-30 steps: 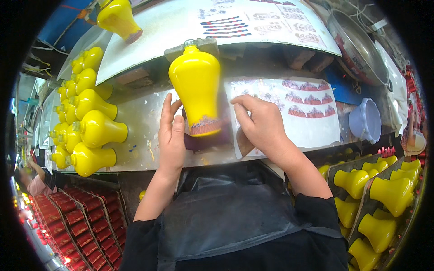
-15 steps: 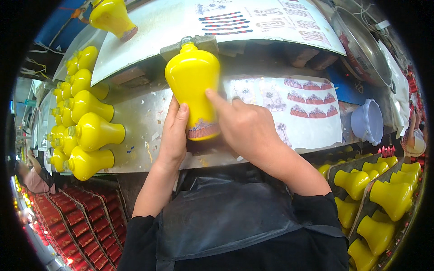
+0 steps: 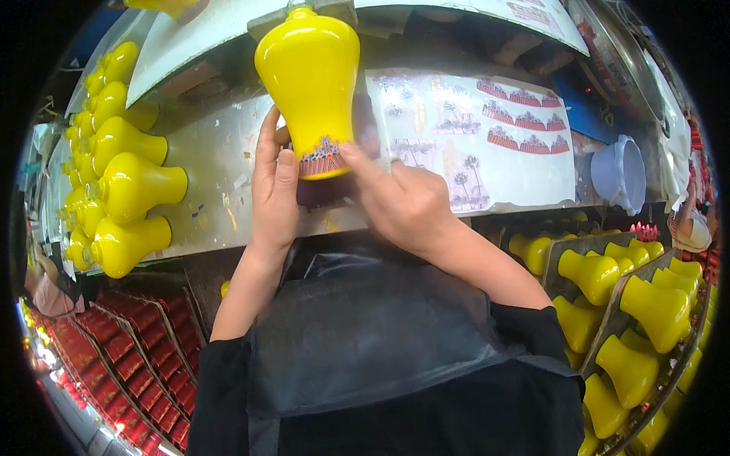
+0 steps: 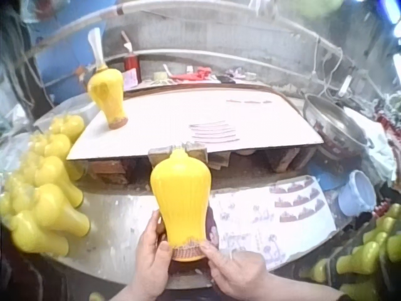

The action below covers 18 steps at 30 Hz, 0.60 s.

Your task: The person applies adhesive labels to the necks and bodies of yellow plastic bottles. They peel labels from a sheet, align and smooth them onto each bottle, and place finished bottles aside on the work surface.

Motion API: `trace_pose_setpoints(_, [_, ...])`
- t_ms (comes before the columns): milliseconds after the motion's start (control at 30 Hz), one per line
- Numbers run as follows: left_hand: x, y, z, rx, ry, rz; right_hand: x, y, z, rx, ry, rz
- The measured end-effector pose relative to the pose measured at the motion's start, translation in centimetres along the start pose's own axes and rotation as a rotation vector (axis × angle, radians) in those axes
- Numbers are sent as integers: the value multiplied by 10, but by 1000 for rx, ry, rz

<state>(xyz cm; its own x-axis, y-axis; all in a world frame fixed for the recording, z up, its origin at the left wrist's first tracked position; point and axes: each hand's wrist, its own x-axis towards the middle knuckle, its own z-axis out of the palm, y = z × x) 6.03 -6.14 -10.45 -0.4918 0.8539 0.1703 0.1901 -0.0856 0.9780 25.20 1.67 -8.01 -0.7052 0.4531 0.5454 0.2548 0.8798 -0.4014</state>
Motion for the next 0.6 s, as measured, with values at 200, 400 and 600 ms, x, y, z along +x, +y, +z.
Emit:
trace_pose_setpoints(200, [-5,2,9,-79,18,10,-8,-1,12,-73,30,41])
trace_pose_setpoints(400, [-4,-1,6,-149,8,-13,-9,3,20,-106,91,-22])
trace_pose_setpoints(600, [-6,-5,6,-203,-2,-30,-12,0,17,-101,70,5])
